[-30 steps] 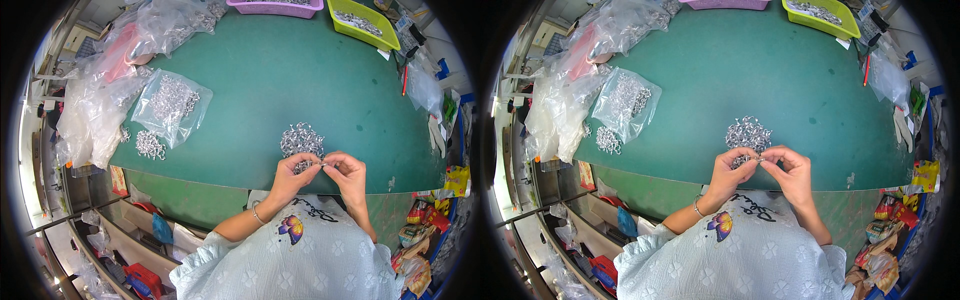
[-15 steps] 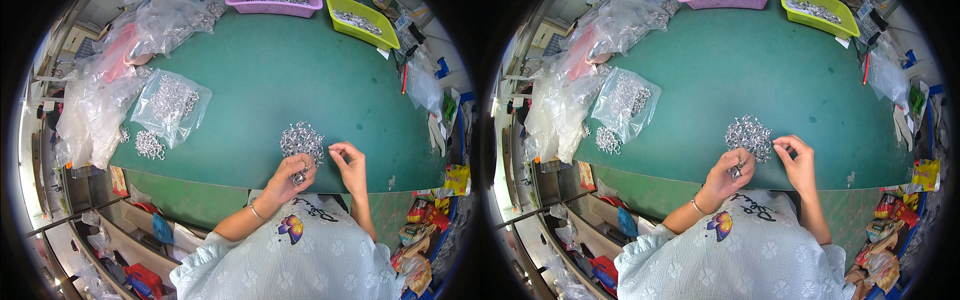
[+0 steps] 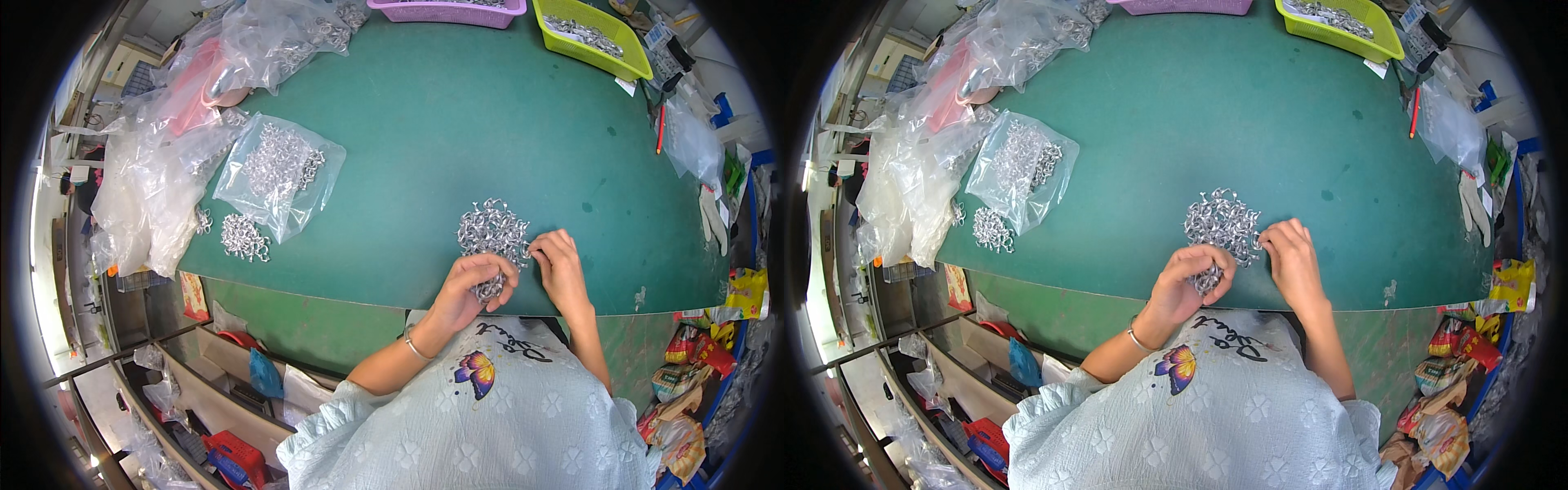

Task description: The person sits at a green workbench and assembles small silver metal hooks by hand. They pick up individual hooks from a pile on the table and connect them to other pieces, placing the finished assemblies into a clear plastic bag. The workspace is cluttered with various plastic bags and containers holding hardware parts.

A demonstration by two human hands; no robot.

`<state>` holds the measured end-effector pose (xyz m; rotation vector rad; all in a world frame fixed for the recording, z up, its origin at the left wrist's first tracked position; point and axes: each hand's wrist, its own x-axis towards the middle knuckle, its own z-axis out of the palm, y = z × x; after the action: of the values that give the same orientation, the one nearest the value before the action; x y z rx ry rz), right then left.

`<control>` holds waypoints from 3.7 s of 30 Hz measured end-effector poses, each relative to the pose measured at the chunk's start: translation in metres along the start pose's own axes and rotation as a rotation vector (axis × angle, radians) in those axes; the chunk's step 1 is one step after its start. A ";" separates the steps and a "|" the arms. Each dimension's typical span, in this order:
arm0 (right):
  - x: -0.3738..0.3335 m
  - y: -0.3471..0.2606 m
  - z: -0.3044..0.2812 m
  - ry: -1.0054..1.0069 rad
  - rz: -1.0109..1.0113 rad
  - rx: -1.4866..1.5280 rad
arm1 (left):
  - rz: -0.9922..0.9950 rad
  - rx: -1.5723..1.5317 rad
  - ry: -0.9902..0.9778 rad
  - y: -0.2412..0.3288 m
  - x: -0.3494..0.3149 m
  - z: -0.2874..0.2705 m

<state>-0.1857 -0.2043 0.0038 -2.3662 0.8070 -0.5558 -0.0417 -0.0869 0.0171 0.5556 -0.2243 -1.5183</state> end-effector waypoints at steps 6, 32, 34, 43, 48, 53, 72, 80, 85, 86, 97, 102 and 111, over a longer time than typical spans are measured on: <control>-0.001 -0.007 -0.009 0.053 0.240 0.217 | -0.091 0.127 0.085 -0.003 -0.001 0.004; -0.004 -0.054 -0.020 0.037 0.319 1.167 | 0.168 0.556 0.333 -0.008 -0.002 0.019; -0.004 -0.057 -0.020 0.070 0.320 1.152 | 0.150 0.480 0.296 -0.006 -0.003 0.020; -0.004 -0.060 -0.019 0.117 0.312 1.052 | -0.046 0.157 0.148 -0.006 -0.003 0.013; -0.005 -0.056 -0.015 0.172 0.230 0.840 | -0.139 0.059 0.113 -0.003 -0.001 0.012; 0.001 -0.037 -0.007 0.306 0.310 0.741 | -0.200 -0.231 0.071 -0.001 -0.001 0.006; -0.003 -0.010 0.001 0.128 0.319 0.341 | -0.057 0.178 0.301 -0.009 0.000 0.006; -0.008 -0.039 -0.007 0.025 0.507 0.974 | 0.111 0.466 0.330 -0.008 0.000 0.017; -0.008 -0.044 -0.012 0.010 0.427 0.887 | 0.219 0.683 0.299 -0.007 -0.001 0.018; -0.008 -0.044 -0.013 0.003 0.403 0.870 | 0.198 0.655 0.304 -0.007 -0.002 0.018; -0.010 -0.050 -0.018 0.036 0.330 0.978 | 0.173 0.570 0.284 -0.006 -0.005 0.021; -0.008 -0.051 -0.020 0.043 0.278 0.966 | 0.233 0.630 0.264 -0.007 -0.003 0.021; -0.004 -0.044 -0.009 -0.005 0.304 0.558 | 0.259 0.602 0.518 0.009 -0.019 0.001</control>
<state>-0.1750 -0.1759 0.0377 -1.7015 0.8570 -0.5583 -0.0356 -0.0691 0.0259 1.3208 -0.3353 -0.9981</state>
